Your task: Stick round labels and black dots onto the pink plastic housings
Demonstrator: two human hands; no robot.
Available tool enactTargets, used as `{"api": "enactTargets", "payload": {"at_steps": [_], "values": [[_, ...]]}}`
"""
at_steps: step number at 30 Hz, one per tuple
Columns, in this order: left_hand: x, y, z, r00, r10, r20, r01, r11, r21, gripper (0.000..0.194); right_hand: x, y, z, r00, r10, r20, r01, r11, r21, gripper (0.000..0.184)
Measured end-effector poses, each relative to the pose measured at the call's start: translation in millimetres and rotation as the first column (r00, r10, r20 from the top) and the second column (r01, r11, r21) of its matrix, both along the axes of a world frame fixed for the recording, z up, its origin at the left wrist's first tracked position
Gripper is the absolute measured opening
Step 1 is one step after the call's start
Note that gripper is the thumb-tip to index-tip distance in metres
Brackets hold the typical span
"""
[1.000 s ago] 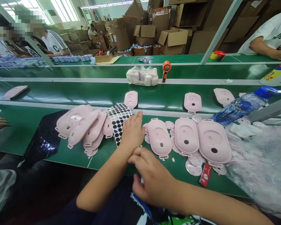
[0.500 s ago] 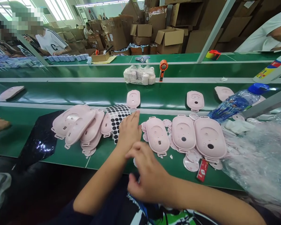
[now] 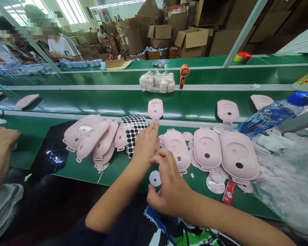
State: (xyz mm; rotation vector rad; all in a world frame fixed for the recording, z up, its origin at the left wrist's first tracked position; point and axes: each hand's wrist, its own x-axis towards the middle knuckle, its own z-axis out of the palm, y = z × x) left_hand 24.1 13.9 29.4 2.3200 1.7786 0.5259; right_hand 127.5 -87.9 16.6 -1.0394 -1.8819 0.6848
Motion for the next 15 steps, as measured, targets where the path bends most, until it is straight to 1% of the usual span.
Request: {"api": "enactTargets", "payload": {"at_steps": [2, 3, 4, 6, 7, 8, 9, 11, 12, 13, 14, 15], "values": [[1.4, -1.1, 0.2, 1.000, 0.006, -0.004, -0.006, 1.000, 0.001, 0.054, 1.6, 0.6, 1.1, 0.996, 0.083, 0.024, -0.083, 0.997, 0.002, 0.059], [2.2, -2.9, 0.6, 1.000, 0.007, -0.005, -0.007, 1.000, 0.006, 0.054, 2.8, 1.2, 1.8, 0.997, 0.079, 0.027, -0.079, 0.997, 0.020, 0.059], [3.1, -5.5, 1.3, 1.000, -0.007, -0.005, 0.007, 1.000, 0.018, 0.055, 4.2, 1.9, 2.5, 0.999, 0.041, 0.019, -0.042, 0.998, 0.040, 0.059], [4.4, -11.1, 3.5, 0.997, -0.072, 0.000, 0.072, 0.996, 0.051, 0.056, 7.6, 2.6, 4.4, 0.998, -0.054, -0.010, 0.055, 0.997, 0.057, 0.061], [4.0, -13.0, 5.0, 0.995, -0.099, 0.003, 0.098, 0.993, 0.071, 0.056, 9.6, 2.2, 5.4, 0.998, -0.053, -0.024, 0.055, 0.997, 0.050, 0.063], [2.4, -13.4, 6.5, 0.993, -0.116, 0.003, 0.115, 0.990, 0.086, 0.055, 12.0, 1.4, 6.5, 0.999, -0.002, -0.034, 0.004, 0.999, 0.040, 0.064], [-1.1, -11.8, 8.0, 0.993, -0.118, -0.002, 0.118, 0.989, 0.091, 0.054, 14.8, 0.3, 7.4, 0.996, 0.083, -0.039, -0.081, 0.996, 0.034, 0.062], [-14.8, -2.2, 9.8, 0.998, -0.047, -0.031, 0.050, 0.994, 0.099, 0.052, 21.9, -1.1, 8.2, 0.968, 0.248, -0.042, -0.247, 0.968, 0.042, 0.051], [-25.0, 5.3, 9.8, 0.998, 0.012, -0.063, -0.005, 0.994, 0.106, 0.052, 26.3, -1.0, 7.8, 0.957, 0.285, -0.049, -0.282, 0.958, 0.053, 0.043], [-36.7, 13.7, 8.8, 0.993, 0.065, -0.103, -0.055, 0.993, 0.101, 0.054, 30.9, -0.1, 6.7, 0.960, 0.274, -0.059, -0.270, 0.961, 0.059, 0.037], [-49.2, 22.3, 6.9, 0.982, 0.115, -0.152, -0.102, 0.991, 0.085, 0.059, 35.5, 1.4, 4.9, 0.972, 0.221, -0.077, -0.217, 0.974, 0.060, 0.032], [-61.4, 30.4, 4.1, 0.971, 0.122, -0.205, -0.118, 0.992, 0.035, 0.068, 39.9, 3.3, 2.5, 0.983, 0.159, -0.096, -0.154, 0.986, 0.056, 0.030]]}}
